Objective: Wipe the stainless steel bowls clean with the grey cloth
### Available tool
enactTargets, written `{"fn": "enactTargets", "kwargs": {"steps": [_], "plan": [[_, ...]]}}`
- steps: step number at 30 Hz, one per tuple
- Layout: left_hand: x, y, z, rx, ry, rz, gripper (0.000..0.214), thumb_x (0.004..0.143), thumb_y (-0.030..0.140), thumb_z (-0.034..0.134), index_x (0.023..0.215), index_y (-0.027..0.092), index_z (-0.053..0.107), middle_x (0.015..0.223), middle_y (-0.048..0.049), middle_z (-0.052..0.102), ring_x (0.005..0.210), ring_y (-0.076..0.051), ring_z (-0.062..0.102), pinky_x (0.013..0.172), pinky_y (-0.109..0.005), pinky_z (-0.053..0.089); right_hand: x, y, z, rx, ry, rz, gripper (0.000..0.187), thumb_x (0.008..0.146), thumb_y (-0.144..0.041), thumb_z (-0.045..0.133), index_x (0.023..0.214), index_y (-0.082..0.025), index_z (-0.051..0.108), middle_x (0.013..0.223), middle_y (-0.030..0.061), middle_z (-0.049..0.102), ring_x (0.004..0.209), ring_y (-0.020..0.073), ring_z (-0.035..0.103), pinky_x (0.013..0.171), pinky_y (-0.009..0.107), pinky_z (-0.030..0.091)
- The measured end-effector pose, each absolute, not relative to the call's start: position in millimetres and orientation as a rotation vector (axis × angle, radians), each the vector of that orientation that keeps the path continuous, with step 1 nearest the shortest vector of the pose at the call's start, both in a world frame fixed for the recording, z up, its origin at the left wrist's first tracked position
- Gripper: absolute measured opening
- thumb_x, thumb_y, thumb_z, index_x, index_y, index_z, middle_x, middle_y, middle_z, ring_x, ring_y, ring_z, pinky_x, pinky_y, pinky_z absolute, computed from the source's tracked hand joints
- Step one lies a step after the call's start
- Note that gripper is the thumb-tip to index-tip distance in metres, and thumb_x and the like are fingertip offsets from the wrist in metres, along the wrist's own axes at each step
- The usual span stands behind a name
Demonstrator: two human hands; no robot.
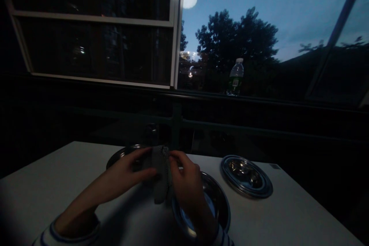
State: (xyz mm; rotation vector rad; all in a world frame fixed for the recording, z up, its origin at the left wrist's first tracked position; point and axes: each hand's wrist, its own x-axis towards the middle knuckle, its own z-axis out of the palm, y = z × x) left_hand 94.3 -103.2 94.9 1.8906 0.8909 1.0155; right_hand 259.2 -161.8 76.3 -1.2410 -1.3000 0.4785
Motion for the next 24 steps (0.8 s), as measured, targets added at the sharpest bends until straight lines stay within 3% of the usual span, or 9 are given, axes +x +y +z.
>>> {"fn": "enactTargets", "kwargs": {"steps": [2,7,9,12,17,24], "plan": [[97.0,-102.2,91.9,1.975,0.953,1.076,0.053,0.059,0.037,0.072,0.11,0.024,0.063,0.108,-0.0076,0.065,0.099,-0.027,0.058,0.086,-0.036,0.043,255.2,-163.8,76.8,-1.238,-1.343,0.521,0.023,0.083,-0.035,0.049,0.092,-0.019,0.064,0.088,0.0057,0.068,0.08,0.0189,0.064,0.063,0.025,0.049],[92.0,-96.5,98.2,2.04,0.961,1.103,0.021,0.068,0.037,0.063,0.079,0.023,0.074,0.114,-0.0086,0.06,0.105,-0.028,0.055,0.094,-0.038,0.036,254.4,-162.7,76.5,-1.196,-1.39,0.499,0.022,0.084,-0.033,0.049,0.095,-0.02,0.063,0.102,0.0059,0.066,0.092,0.0191,0.061,0.075,0.028,0.048],[85.7,-95.2,103.5,2.045,0.945,1.092,0.021,0.071,0.036,0.059,0.08,0.024,0.074,0.116,-0.0078,0.059,0.106,-0.027,0.054,0.095,-0.037,0.036,255.1,-159.9,77.7,-1.194,-1.387,0.442,0.022,0.083,-0.032,0.05,0.095,-0.019,0.063,0.104,0.0061,0.065,0.096,0.0199,0.06,0.078,0.029,0.047],[76.4,-93.7,109.6,2.083,0.918,1.117,0.023,0.075,0.035,0.055,0.085,0.025,0.073,0.111,-0.0063,0.062,0.103,-0.025,0.056,0.094,-0.035,0.037,254.6,-156.0,84.0,-1.258,-1.392,0.361,0.023,0.083,-0.034,0.049,0.093,-0.02,0.064,0.09,0.0052,0.068,0.085,0.0197,0.062,0.072,0.03,0.048],[66.3,-90.2,115.7,1.945,0.932,1.237,0.021,0.074,0.035,0.057,0.084,0.023,0.072,0.085,-0.0039,0.07,0.086,-0.022,0.061,0.079,-0.029,0.043,253.2,-152.8,105.0,-1.285,-1.386,0.234,0.025,0.081,-0.035,0.05,0.092,-0.019,0.066,0.085,0.0044,0.068,0.082,0.0199,0.061,0.069,0.03,0.047],[67.4,-89.4,119.9,1.688,0.958,1.329,0.028,0.072,0.044,0.057,0.076,0.017,0.064,0.06,0.0015,0.059,0.058,-0.015,0.053,0.051,-0.022,0.039,250.3,-143.8,123.6,-1.167,-1.256,0.442,0.029,0.075,-0.04,0.059,0.093,-0.018,0.065,0.089,0.0049,0.068,0.086,0.0204,0.062,0.075,0.032,0.048]]}}
